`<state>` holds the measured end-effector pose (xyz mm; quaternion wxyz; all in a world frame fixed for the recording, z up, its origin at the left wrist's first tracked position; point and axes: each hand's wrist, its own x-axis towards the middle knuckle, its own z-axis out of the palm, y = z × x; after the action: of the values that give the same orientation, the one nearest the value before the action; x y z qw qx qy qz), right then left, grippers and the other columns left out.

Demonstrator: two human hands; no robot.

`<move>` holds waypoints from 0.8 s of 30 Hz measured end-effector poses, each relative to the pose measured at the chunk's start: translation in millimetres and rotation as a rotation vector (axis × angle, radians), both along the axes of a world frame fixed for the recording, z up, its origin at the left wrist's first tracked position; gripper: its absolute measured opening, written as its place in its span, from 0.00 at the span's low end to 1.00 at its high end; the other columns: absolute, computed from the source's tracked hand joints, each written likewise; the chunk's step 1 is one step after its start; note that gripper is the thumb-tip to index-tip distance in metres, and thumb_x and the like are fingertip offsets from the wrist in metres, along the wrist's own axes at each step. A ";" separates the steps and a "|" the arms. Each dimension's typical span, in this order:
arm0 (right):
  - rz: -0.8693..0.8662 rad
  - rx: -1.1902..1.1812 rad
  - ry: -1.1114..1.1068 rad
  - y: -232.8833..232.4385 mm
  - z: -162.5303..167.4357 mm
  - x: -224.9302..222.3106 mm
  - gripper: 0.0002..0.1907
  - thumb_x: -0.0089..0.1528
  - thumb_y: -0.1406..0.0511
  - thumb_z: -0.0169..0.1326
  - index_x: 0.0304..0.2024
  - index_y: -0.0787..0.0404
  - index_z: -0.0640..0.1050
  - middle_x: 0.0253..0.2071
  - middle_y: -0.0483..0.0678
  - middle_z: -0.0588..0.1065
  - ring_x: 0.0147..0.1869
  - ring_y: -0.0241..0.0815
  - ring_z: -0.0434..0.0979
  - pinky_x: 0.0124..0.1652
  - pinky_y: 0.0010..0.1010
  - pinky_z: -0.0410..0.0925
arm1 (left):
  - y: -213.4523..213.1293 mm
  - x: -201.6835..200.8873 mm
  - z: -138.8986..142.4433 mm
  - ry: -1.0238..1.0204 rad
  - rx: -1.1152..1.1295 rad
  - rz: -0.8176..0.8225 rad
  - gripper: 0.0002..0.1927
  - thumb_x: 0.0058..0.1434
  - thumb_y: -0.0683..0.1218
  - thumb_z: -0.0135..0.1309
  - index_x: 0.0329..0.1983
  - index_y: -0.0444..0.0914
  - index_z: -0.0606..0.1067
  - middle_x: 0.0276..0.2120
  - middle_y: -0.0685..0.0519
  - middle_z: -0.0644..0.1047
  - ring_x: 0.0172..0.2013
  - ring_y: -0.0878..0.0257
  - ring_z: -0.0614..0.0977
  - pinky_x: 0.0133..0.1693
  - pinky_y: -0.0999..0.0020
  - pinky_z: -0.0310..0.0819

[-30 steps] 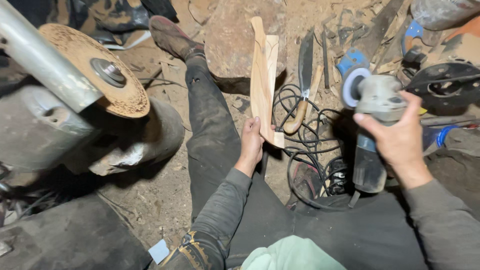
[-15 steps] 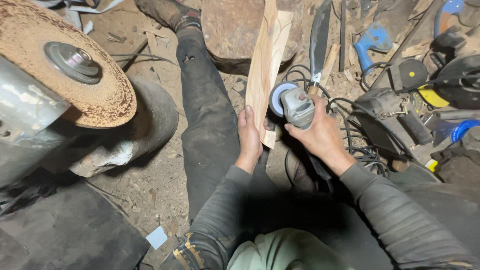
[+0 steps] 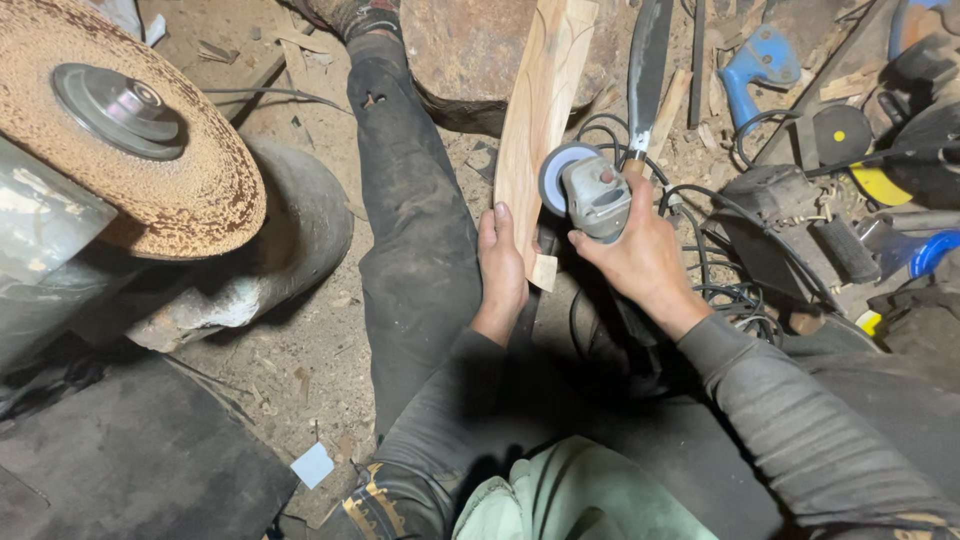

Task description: The person sits on the workshop floor holding a curved, carved wooden piece across their lap and sands its edges and surfaces using a handheld angle grinder, repeatedly repositioning and turning the piece to grind different sections.

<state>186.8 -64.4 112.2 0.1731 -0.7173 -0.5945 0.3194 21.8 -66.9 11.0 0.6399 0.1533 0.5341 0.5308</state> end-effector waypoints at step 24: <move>-0.035 0.074 -0.026 36.4 -5.8 1.1 0.48 0.55 0.55 0.70 0.66 0.66 0.56 0.43 0.70 0.78 0.47 0.71 0.80 0.47 0.51 0.72 | 0.2 -1.6 -6.3 0.002 0.019 -0.011 0.19 0.76 0.55 0.39 0.48 0.34 0.70 0.33 0.48 0.76 0.28 0.64 0.75 0.29 0.69 0.71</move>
<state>187.9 -28.0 106.5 0.1974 -0.7250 -0.5954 0.2845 20.3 -66.7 4.7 0.6408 0.1630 0.5288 0.5322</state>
